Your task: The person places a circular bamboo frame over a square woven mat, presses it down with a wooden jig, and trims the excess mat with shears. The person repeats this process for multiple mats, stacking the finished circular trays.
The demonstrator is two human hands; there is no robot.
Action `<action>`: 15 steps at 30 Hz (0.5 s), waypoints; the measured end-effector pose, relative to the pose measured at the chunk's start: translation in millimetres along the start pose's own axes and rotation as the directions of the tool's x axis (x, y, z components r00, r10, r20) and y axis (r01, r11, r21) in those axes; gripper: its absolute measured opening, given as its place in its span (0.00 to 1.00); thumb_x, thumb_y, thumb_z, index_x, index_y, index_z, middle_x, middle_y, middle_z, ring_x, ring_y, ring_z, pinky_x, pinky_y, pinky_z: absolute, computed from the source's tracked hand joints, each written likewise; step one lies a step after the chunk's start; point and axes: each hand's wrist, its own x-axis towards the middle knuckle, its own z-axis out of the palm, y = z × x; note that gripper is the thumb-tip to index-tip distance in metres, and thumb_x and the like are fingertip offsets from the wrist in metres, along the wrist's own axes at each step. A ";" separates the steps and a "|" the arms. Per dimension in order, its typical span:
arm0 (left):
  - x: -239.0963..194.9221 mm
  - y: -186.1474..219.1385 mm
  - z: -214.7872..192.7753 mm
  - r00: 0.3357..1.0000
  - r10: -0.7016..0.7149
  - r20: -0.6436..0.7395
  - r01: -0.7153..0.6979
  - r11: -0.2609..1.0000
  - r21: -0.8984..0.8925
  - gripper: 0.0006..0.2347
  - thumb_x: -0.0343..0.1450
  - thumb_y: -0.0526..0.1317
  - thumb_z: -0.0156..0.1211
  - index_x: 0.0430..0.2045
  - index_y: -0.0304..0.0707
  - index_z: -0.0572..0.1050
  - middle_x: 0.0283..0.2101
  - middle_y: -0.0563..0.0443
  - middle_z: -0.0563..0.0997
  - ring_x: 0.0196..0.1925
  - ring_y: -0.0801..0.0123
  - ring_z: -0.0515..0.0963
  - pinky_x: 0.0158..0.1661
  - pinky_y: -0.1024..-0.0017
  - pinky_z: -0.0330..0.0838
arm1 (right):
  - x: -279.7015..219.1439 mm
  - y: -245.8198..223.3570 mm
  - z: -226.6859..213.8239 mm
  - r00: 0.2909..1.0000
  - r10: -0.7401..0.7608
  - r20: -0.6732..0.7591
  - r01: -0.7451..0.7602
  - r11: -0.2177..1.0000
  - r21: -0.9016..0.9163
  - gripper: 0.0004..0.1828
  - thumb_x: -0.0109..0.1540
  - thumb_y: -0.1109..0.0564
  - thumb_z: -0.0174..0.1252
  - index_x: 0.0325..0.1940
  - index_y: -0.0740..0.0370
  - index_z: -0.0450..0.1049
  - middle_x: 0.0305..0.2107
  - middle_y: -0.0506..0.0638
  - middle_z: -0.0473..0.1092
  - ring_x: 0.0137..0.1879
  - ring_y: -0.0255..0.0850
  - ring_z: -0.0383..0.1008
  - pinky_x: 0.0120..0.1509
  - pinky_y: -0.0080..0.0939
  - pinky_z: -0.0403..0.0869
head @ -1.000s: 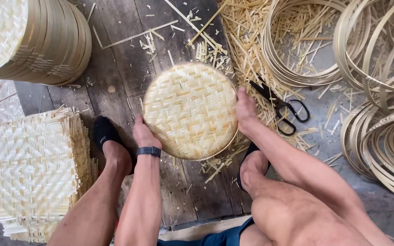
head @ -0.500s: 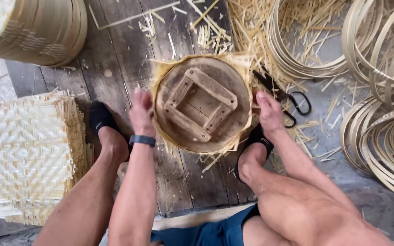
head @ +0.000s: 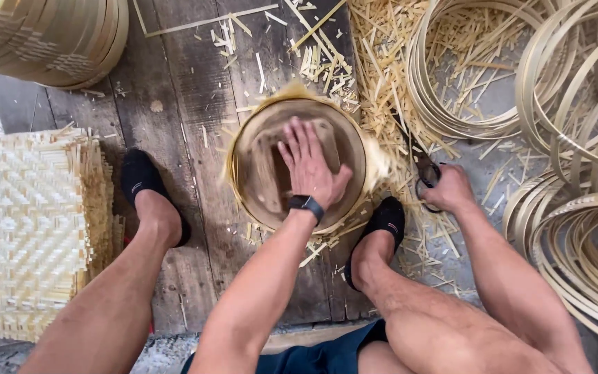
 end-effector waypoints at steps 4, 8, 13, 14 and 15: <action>-26.0 -31.5 32.3 0.950 0.272 -0.154 -0.286 0.955 -0.078 0.44 0.66 0.48 0.65 0.76 0.38 0.45 0.79 0.30 0.37 0.82 0.36 0.36 0.75 0.39 0.41 | -40.4 -9.5 -38.2 0.994 -0.104 0.027 0.101 0.991 0.087 0.28 0.45 0.43 0.77 0.35 0.67 0.77 0.28 0.61 0.77 0.36 0.55 0.79 0.45 0.54 0.76; -29.4 -27.2 33.0 0.957 0.260 -0.132 -0.272 0.959 -0.082 0.44 0.66 0.46 0.66 0.75 0.37 0.45 0.79 0.29 0.37 0.81 0.36 0.36 0.73 0.38 0.40 | -70.2 -24.8 -45.6 0.979 -0.155 -0.134 0.145 0.986 -0.084 0.29 0.66 0.35 0.65 0.37 0.67 0.77 0.31 0.63 0.75 0.40 0.53 0.77 0.53 0.53 0.76; -23.9 -28.3 26.9 0.952 0.278 -0.128 -0.292 0.951 -0.102 0.45 0.64 0.45 0.67 0.75 0.37 0.46 0.78 0.30 0.37 0.80 0.36 0.35 0.73 0.38 0.40 | -46.6 -98.4 -60.5 0.892 -0.430 -0.139 0.354 0.857 -0.374 0.38 0.60 0.28 0.60 0.44 0.69 0.75 0.45 0.63 0.70 0.56 0.57 0.71 0.59 0.57 0.72; -22.1 -27.3 24.0 0.950 0.284 -0.132 -0.297 0.950 -0.095 0.45 0.64 0.45 0.67 0.75 0.37 0.46 0.78 0.30 0.37 0.80 0.36 0.35 0.73 0.38 0.40 | -34.6 -103.6 -51.3 0.890 -0.432 -0.146 0.356 0.859 -0.369 0.38 0.60 0.28 0.60 0.44 0.69 0.75 0.45 0.63 0.70 0.56 0.57 0.71 0.59 0.57 0.72; -22.1 -26.2 21.0 0.956 0.274 -0.101 -0.284 0.953 -0.106 0.46 0.61 0.45 0.68 0.74 0.37 0.46 0.78 0.30 0.37 0.80 0.36 0.35 0.73 0.38 0.40 | -24.4 -108.1 -41.6 0.883 -0.440 -0.163 0.337 0.836 -0.433 0.35 0.55 0.32 0.61 0.45 0.70 0.75 0.45 0.64 0.70 0.54 0.57 0.72 0.55 0.56 0.73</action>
